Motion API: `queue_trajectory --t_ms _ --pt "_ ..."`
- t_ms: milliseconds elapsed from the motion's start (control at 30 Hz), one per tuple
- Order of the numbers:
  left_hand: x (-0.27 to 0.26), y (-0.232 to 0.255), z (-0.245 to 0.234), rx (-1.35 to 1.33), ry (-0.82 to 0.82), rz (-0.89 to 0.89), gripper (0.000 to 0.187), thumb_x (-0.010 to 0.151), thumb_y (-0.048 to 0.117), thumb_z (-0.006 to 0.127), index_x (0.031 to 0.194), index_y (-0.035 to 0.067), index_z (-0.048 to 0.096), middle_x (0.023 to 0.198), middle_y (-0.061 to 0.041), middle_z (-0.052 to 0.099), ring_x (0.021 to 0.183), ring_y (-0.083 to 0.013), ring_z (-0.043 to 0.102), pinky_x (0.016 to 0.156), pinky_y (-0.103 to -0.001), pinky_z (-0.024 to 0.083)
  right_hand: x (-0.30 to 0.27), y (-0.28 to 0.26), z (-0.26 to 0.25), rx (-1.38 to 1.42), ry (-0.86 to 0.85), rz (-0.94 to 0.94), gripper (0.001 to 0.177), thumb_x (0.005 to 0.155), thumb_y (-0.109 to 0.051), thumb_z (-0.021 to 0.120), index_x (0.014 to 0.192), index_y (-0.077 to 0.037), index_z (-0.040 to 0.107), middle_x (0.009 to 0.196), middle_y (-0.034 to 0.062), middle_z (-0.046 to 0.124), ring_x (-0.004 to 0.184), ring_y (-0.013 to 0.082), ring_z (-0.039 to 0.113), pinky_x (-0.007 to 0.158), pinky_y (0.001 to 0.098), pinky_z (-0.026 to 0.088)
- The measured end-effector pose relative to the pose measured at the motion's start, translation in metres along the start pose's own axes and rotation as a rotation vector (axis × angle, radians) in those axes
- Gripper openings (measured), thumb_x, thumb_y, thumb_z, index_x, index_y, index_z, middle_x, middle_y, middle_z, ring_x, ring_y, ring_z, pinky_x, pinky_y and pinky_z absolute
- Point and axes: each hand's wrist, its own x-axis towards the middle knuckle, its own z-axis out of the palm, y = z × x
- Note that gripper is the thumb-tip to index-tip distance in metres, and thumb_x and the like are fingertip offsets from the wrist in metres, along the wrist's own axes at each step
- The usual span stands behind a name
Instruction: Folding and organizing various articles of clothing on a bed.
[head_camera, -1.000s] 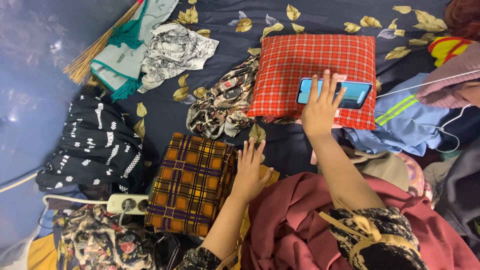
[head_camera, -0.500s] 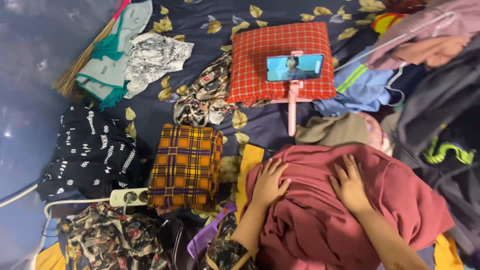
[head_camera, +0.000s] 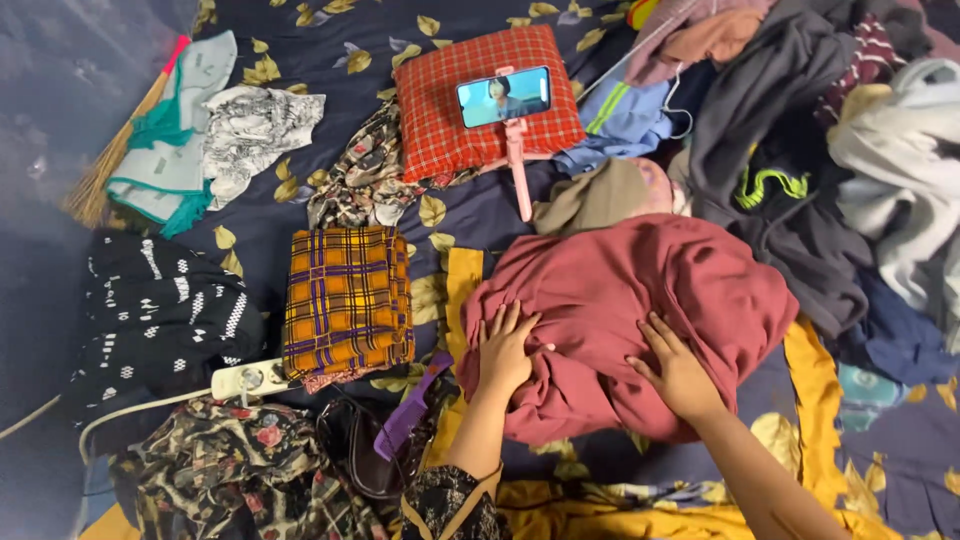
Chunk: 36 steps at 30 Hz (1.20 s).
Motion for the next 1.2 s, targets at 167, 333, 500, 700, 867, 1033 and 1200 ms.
queue_trajectory --t_ms 167,333,500,700,867,1033,1200 --pt "-0.028 -0.023 0.041 -0.019 0.171 0.023 0.031 0.099 0.028 0.059 0.125 0.015 0.07 0.142 -0.009 0.063 0.138 -0.0315 0.052 0.113 -0.052 0.037 -0.015 -0.003 -0.005 -0.158 0.021 -0.044 0.065 0.087 -0.027 0.07 0.146 -0.007 0.05 0.156 0.02 0.044 0.143 0.0371 0.042 0.114 0.0438 0.039" --pt "-0.036 -0.011 0.035 -0.288 0.311 -0.139 0.028 0.104 0.029 0.054 0.117 0.011 0.071 0.118 -0.011 0.075 0.116 -0.0343 0.065 0.103 -0.042 0.046 -0.024 -0.003 -0.037 -0.223 -0.025 -0.193 0.06 0.087 -0.022 0.069 0.142 -0.004 0.053 0.146 0.0216 0.054 0.135 0.0382 0.05 0.109 0.0461 0.042" --pt "-0.029 -0.029 0.064 -0.818 0.528 -0.527 0.043 0.111 0.038 0.046 0.12 0.001 0.065 0.113 -0.022 0.072 0.106 -0.0365 0.067 0.097 -0.039 0.05 -0.013 0.031 -0.077 -0.308 0.282 0.041 0.027 0.098 -0.026 0.063 0.121 -0.012 0.061 0.102 0.0165 0.069 0.097 0.0368 0.067 0.089 0.0446 0.054" --pt "-0.039 0.015 0.022 -1.153 0.421 -0.545 0.053 0.101 0.04 0.054 0.138 0.003 0.057 0.142 -0.006 0.061 0.132 -0.0183 0.054 0.11 -0.03 0.038 0.021 0.186 0.011 -0.124 0.114 0.361 0.061 0.093 -0.031 0.06 0.142 0.003 0.046 0.096 0.0374 0.068 0.091 0.0559 0.067 0.079 0.062 0.053" --pt "-0.023 0.038 -0.012 -1.159 0.453 -0.465 0.056 0.1 0.039 0.061 0.138 -0.003 0.061 0.14 -0.015 0.064 0.133 -0.0245 0.055 0.113 -0.034 0.039 0.073 0.27 0.073 -0.12 -0.014 0.305 0.035 0.095 -0.024 0.058 0.114 0.004 0.066 0.098 0.0367 0.071 0.095 0.05 0.07 0.078 0.0572 0.056" --pt "-0.005 0.043 -0.07 -1.026 0.621 -0.44 0.053 0.103 0.035 0.064 0.142 0.003 0.051 0.143 -0.003 0.055 0.134 -0.0147 0.049 0.113 -0.03 0.035 0.076 0.18 -0.074 0.645 -0.097 0.349 0.014 0.1 -0.01 0.053 0.105 -0.001 0.063 0.086 0.0191 0.066 0.069 0.0326 0.066 0.058 0.0431 0.054" --pt "0.007 0.092 -0.145 -1.247 0.796 -0.141 0.025 0.104 0.02 0.06 0.119 0.0 0.066 0.11 -0.002 0.066 0.102 -0.0112 0.058 0.094 -0.027 0.046 0.091 0.162 -0.22 0.75 0.351 0.047 0.018 0.113 -0.001 0.064 0.096 -0.006 0.062 0.088 0.0029 0.063 0.073 0.0132 0.051 0.067 0.0294 0.04"
